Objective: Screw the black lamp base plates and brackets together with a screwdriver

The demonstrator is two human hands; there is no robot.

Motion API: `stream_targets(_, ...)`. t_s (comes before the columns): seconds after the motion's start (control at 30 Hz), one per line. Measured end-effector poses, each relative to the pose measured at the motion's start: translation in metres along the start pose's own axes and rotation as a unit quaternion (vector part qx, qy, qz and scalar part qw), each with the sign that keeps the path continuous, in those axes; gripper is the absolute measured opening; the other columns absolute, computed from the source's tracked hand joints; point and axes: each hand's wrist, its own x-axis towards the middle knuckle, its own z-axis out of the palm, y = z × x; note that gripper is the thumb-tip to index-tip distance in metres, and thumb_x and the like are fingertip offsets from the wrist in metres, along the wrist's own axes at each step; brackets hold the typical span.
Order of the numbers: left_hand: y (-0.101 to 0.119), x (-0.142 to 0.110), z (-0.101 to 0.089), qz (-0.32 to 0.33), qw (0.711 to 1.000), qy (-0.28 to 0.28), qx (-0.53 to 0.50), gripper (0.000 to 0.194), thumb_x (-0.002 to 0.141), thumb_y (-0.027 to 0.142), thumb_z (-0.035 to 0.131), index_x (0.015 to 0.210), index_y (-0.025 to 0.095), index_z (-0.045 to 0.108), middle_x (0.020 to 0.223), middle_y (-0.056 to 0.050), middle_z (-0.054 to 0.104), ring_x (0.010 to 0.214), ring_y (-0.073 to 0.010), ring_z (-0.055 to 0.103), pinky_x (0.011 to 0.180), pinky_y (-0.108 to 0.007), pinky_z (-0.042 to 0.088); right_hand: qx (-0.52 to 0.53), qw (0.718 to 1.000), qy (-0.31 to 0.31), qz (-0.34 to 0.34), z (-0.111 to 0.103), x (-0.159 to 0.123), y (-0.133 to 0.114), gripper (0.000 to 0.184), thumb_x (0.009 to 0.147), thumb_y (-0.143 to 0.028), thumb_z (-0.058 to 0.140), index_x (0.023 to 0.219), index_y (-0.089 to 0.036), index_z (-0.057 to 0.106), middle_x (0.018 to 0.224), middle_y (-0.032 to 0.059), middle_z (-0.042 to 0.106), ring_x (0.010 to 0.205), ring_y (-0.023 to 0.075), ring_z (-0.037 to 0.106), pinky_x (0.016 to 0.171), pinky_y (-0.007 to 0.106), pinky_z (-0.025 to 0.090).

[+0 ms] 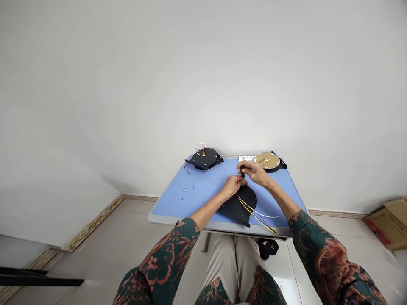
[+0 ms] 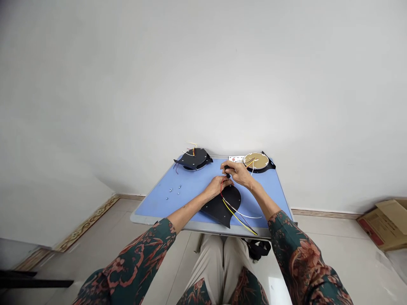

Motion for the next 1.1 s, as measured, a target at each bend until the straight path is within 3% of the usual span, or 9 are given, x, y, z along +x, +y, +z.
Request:
stream_targets(0.13, 0.004, 0.0, 0.002, -0.002, 1.0, 0.022, 0.008, 0.038, 0.087, 0.046, 0.057, 0.069, 0.014, 0.069, 0.07, -0.001, 0.064, 0.073, -0.0174, 0.057, 0.077, -0.029, 0.044, -0.086, 0.991, 0.085, 0.056, 0.005, -0.001, -0.004, 0.024, 0.088, -0.03, 0.061, 0.111, -0.023, 0.065, 0.089, 0.0017, 0.072, 0.08, 0.0174, 0.065, 0.081, 0.033, 0.051)
stream_targets(0.27, 0.005, 0.0, 0.004, -0.003, 0.999, 0.036, 0.008, 0.039, 0.086, 0.048, 0.06, 0.064, 0.016, 0.064, 0.065, 0.001, 0.061, 0.068, -0.0151, 0.053, 0.072, -0.028, 0.041, -0.159, 0.954, 0.206, 0.151, 0.012, -0.003, -0.003, 0.024, 0.085, -0.041, 0.068, 0.097, -0.021, 0.064, 0.077, 0.0021, 0.07, 0.068, 0.0196, 0.063, 0.071, 0.034, 0.049)
stream_targets(0.37, 0.004, 0.001, 0.005, -0.01, 0.999, 0.043, 0.003, 0.039, 0.084, 0.05, 0.061, 0.063, 0.016, 0.062, 0.061, 0.002, 0.057, 0.066, -0.0147, 0.051, 0.07, -0.028, 0.04, -0.181, 0.943, 0.234, 0.153, 0.012, -0.004, -0.002, 0.023, 0.085, -0.044, 0.067, 0.088, -0.021, 0.065, 0.078, 0.0038, 0.07, 0.07, 0.0199, 0.063, 0.07, 0.033, 0.048)
stream_targets(0.53, 0.001, 0.002, 0.006, -0.014, 0.999, 0.038, -0.024, 0.033, 0.08, 0.044, 0.065, 0.063, 0.017, 0.058, 0.065, 0.002, 0.058, 0.068, -0.0147, 0.053, 0.071, -0.027, 0.041, -0.176, 0.957, 0.186, 0.138, 0.0, -0.001, -0.008, 0.004, 0.079, -0.025, 0.071, 0.081, -0.023, 0.074, 0.073, 0.0014, 0.07, 0.071, 0.0193, 0.065, 0.072, 0.033, 0.049)
stream_targets(0.7, 0.003, 0.002, 0.005, -0.011, 0.998, 0.038, -0.046, 0.03, 0.078, 0.04, 0.066, 0.062, 0.018, 0.052, 0.07, 0.002, 0.059, 0.07, -0.014, 0.053, 0.072, -0.027, 0.042, -0.073, 0.984, 0.101, 0.125, -0.007, 0.0, -0.009, 0.026, 0.078, -0.013, 0.06, 0.093, -0.025, 0.078, 0.087, 0.0001, 0.076, 0.07, 0.0161, 0.067, 0.07, 0.031, 0.055)
stream_targets(0.8, 0.004, 0.003, 0.004, -0.019, 0.998, 0.044, -0.04, 0.033, 0.076, 0.042, 0.068, 0.061, 0.018, 0.05, 0.063, 0.004, 0.052, 0.065, -0.013, 0.048, 0.068, -0.027, 0.039, -0.068, 0.983, 0.126, 0.119, -0.003, -0.003, -0.008, 0.031, 0.082, -0.019, 0.061, 0.11, -0.025, 0.074, 0.097, 0.0032, 0.076, 0.081, 0.0187, 0.07, 0.071, 0.031, 0.057)
stream_targets(0.93, 0.005, 0.004, 0.004, -0.026, 0.998, 0.05, -0.033, 0.036, 0.074, 0.047, 0.071, 0.063, 0.018, 0.052, 0.065, 0.004, 0.053, 0.066, -0.0133, 0.047, 0.068, -0.027, 0.039, -0.138, 0.965, 0.191, 0.117, 0.004, -0.006, -0.006, 0.016, 0.079, -0.029, 0.072, 0.092, -0.021, 0.073, 0.085, 0.0055, 0.074, 0.077, 0.0209, 0.068, 0.074, 0.036, 0.056)
stream_targets(1.0, 0.005, 0.004, 0.004, -0.027, 0.998, 0.053, -0.03, 0.037, 0.073, 0.048, 0.071, 0.063, 0.019, 0.051, 0.065, 0.004, 0.053, 0.066, -0.0134, 0.048, 0.068, -0.027, 0.038, -0.12, 0.966, 0.19, 0.129, 0.003, -0.006, -0.002, 0.012, 0.079, -0.026, 0.069, 0.088, -0.021, 0.073, 0.08, 0.0037, 0.073, 0.073, 0.0199, 0.067, 0.075, 0.036, 0.056)
stream_targets(1.1, 0.002, 0.004, 0.005, -0.023, 0.998, 0.049, -0.027, 0.034, 0.074, 0.046, 0.07, 0.064, 0.019, 0.052, 0.067, 0.004, 0.053, 0.067, -0.0133, 0.048, 0.069, -0.027, 0.038, -0.053, 0.978, 0.143, 0.141, -0.004, -0.007, 0.004, 0.02, 0.079, -0.019, 0.061, 0.094, -0.022, 0.075, 0.084, 0.002, 0.076, 0.076, 0.019, 0.069, 0.077, 0.035, 0.056)
